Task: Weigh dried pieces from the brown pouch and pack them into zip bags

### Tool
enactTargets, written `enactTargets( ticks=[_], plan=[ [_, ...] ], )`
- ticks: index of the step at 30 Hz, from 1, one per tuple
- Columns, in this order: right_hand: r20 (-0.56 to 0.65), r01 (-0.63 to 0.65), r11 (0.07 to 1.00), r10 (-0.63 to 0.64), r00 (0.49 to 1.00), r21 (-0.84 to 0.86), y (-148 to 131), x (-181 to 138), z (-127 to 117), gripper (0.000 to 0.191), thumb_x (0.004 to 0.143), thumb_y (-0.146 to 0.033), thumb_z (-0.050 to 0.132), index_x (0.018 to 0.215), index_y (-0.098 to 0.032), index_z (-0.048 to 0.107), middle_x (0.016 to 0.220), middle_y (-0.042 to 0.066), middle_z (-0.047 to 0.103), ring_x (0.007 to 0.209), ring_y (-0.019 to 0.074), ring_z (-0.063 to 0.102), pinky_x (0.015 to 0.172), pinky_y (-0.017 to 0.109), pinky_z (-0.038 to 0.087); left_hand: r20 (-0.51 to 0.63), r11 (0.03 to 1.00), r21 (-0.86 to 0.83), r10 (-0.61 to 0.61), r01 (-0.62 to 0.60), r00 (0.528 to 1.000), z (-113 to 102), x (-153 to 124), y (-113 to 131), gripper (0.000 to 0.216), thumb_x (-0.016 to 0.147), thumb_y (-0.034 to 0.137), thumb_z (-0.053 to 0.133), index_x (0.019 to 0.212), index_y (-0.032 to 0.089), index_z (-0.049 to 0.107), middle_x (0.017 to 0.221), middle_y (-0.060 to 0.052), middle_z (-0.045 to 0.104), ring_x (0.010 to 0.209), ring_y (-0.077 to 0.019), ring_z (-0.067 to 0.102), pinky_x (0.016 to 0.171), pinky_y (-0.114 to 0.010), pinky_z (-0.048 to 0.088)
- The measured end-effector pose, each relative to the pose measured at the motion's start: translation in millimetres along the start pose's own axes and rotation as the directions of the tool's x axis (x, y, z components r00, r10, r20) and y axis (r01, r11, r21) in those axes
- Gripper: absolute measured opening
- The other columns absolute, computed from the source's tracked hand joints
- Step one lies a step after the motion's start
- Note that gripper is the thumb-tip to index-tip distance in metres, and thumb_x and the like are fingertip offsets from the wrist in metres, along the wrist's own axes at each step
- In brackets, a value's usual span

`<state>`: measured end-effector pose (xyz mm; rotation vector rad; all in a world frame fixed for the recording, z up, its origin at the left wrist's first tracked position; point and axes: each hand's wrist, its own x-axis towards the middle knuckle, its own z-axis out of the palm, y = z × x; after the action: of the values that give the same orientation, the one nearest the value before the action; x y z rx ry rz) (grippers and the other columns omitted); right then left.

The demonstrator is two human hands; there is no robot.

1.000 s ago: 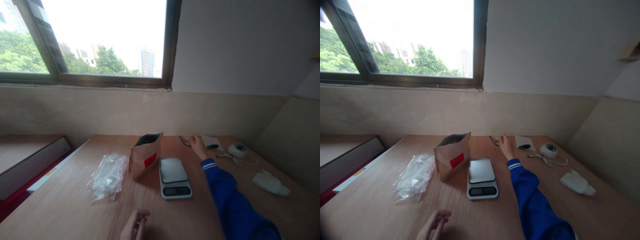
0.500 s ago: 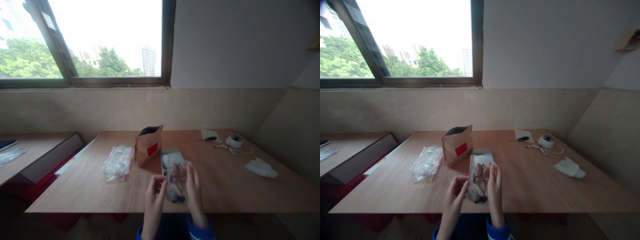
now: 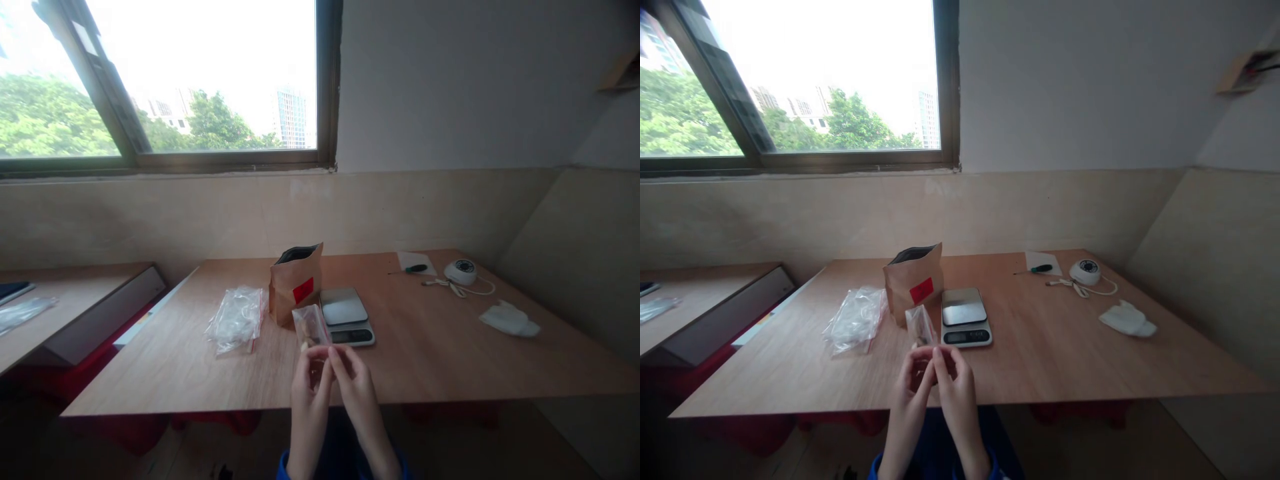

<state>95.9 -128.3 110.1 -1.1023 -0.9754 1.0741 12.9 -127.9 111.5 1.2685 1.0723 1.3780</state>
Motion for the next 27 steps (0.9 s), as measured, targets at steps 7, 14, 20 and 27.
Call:
enactTargets(
  ticks=[7,14,20,27],
  plan=[
    [0.096,0.023,0.993,-0.012,0.995,-0.113,-12,-2,-14,0.044,0.082,-0.056,0.058,0.092,-0.017,0.074,0.092,0.011,0.073,0.086,0.0267,0.069,0.077,0.033,0.055,-0.026,0.986,0.163,-0.022,0.026,0.999,0,-2,3,0.036,0.085,0.053,0.053,0.072,0.019,0.055,0.069,-0.002,0.059,0.065,-0.0164,0.057,0.065,-0.027,0.048],
    [0.089,0.079,0.978,-0.063,0.994,-0.191,-12,-5,-13,0.035,0.08,-0.05,0.065,0.073,-0.017,0.071,0.072,0.006,0.067,0.064,0.0188,0.065,0.06,0.025,0.053,0.039,0.986,0.164,-0.025,0.018,0.999,-8,2,-1,0.035,0.088,0.051,0.048,0.074,0.019,0.054,0.071,-0.002,0.056,0.068,-0.0158,0.054,0.065,-0.026,0.045],
    [0.072,0.023,0.998,-0.02,0.997,-0.05,-14,-6,-14,0.035,0.078,-0.05,0.067,0.077,-0.015,0.069,0.068,0.005,0.067,0.061,0.0179,0.064,0.057,0.026,0.051,0.157,0.994,0.109,0.002,-0.019,0.988,-17,2,-5,0.035,0.089,0.047,0.049,0.072,0.017,0.055,0.064,0.0,0.051,0.058,-0.0122,0.047,0.055,-0.023,0.04],
    [-0.373,0.069,0.995,-0.091,0.923,-0.072,-3,3,-31,0.04,0.073,-0.056,0.068,0.073,-0.018,0.058,0.064,0.002,0.063,0.06,0.017,0.062,0.054,0.025,0.049,0.107,0.98,0.198,-0.005,-0.017,0.994,-17,-7,-8,0.044,0.088,0.049,0.048,0.057,0.018,0.045,0.052,0.002,0.042,0.049,-0.0102,0.039,0.047,-0.023,0.03]
  ],
)
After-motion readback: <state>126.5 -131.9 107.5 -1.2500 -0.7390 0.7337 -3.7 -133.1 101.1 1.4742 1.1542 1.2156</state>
